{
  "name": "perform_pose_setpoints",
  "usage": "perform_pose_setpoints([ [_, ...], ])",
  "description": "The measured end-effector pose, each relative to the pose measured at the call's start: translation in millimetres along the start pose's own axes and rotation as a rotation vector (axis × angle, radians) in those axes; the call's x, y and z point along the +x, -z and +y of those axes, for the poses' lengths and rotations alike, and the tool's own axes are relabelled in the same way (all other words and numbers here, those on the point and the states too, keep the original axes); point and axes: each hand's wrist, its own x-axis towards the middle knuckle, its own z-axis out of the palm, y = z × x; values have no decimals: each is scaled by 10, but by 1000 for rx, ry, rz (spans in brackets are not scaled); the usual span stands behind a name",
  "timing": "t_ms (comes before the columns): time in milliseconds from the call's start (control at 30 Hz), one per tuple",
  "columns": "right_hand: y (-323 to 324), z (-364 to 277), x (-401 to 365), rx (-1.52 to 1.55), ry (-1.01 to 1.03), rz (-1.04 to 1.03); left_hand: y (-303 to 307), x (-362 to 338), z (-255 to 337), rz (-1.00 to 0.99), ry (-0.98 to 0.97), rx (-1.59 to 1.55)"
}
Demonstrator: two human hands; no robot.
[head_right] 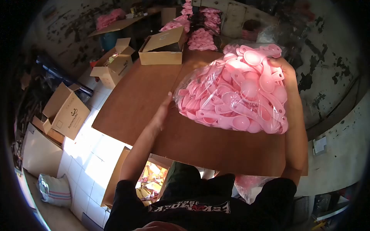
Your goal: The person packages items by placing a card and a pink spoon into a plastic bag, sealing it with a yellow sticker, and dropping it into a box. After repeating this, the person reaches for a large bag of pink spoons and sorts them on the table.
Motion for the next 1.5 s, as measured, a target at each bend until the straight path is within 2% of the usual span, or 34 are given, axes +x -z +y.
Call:
perform_pose_setpoints([
  [33, 20, -9, -57, 55, -50, -61, -112, 31, -77, -122, 45, -495],
  [100, -280, -39, -225, 68, -101, -119, -410, -403, 261, -269, 56, -795],
  [133, -314, -31, -258, 111, -179, -109, -442, -423, 94, -368, 4, -881],
  [167, -350, -15, -297, 160, -255, -98, -576, -623, 136, -298, -67, -798],
  [233, -355, 4, -282, 124, -286, -54, -631, -741, -161, -276, -57, -812],
  [267, -256, 88, -160, 75, -322, -103, -611, -827, -361, -274, -51, -812],
  [333, -77, 214, 143, 20, -355, -156, -553, -926, -633, -491, -205, -873],
  [367, 18, 313, 297, -104, -425, -169, -590, -975, -588, -486, -199, -876],
  [433, 150, 460, 518, -349, -567, -200, -670, -1152, -342, -220, -158, -629],
  [467, 88, 516, 531, -341, -584, -204, -745, -1182, -220, -105, -109, -629],
  [533, -101, 628, 629, -539, -424, -350, -786, -1083, -251, -13, -127, -605],
  [567, -92, 711, 815, -537, -419, -357, -791, -991, -248, 62, -168, -578],
  [633, -21, 1061, 1245, -690, -110, -580, -776, -870, -244, 129, -217, -557],
  [700, -126, 1193, 1434, -713, -27, -602, -740, -751, -197, 263, -316, -484],
  [767, -196, 1350, 1650, -738, 52, -622, -699, -664, -152, 263, -354, -445],
  [833, -208, 1488, 1921, -1048, 5, -452, -668, -479, -196, 281, -374, -388],
  [867, -166, 1576, 2043, -1094, 88, -418, -689, -407, -169, 281, -374, -389],
  [900, -132, 1649, 2184, -1093, 88, -417, -744, -319, -143, 272, -310, -480],
  [967, 21, 1813, 2569, -1070, 243, -508, -859, -115, -80, 263, -238, -567],
  [1033, 89, 1812, 2748, -1108, 242, -484, -971, 172, 11, 231, -248, -633],
  [1133, 195, 1848, 2942, -1275, 394, -242, -1114, 625, 26, 222, -238, -719],
  [1233, 312, 1910, 3140, -1313, 314, -134, -1268, 819, 204, 197, -225, -871],
  [1300, 347, 1915, 3145, -1310, 266, -113, -1262, 1037, 118, 189, -244, -836],
  [1367, 364, 1940, 3148, -1311, 170, -38, -1294, 1166, 80, 178, -252, -930],
  [1500, 516, 2210, 3411, -1276, 78, -92, -1334, 1354, -20, 176, -289, -988],
])
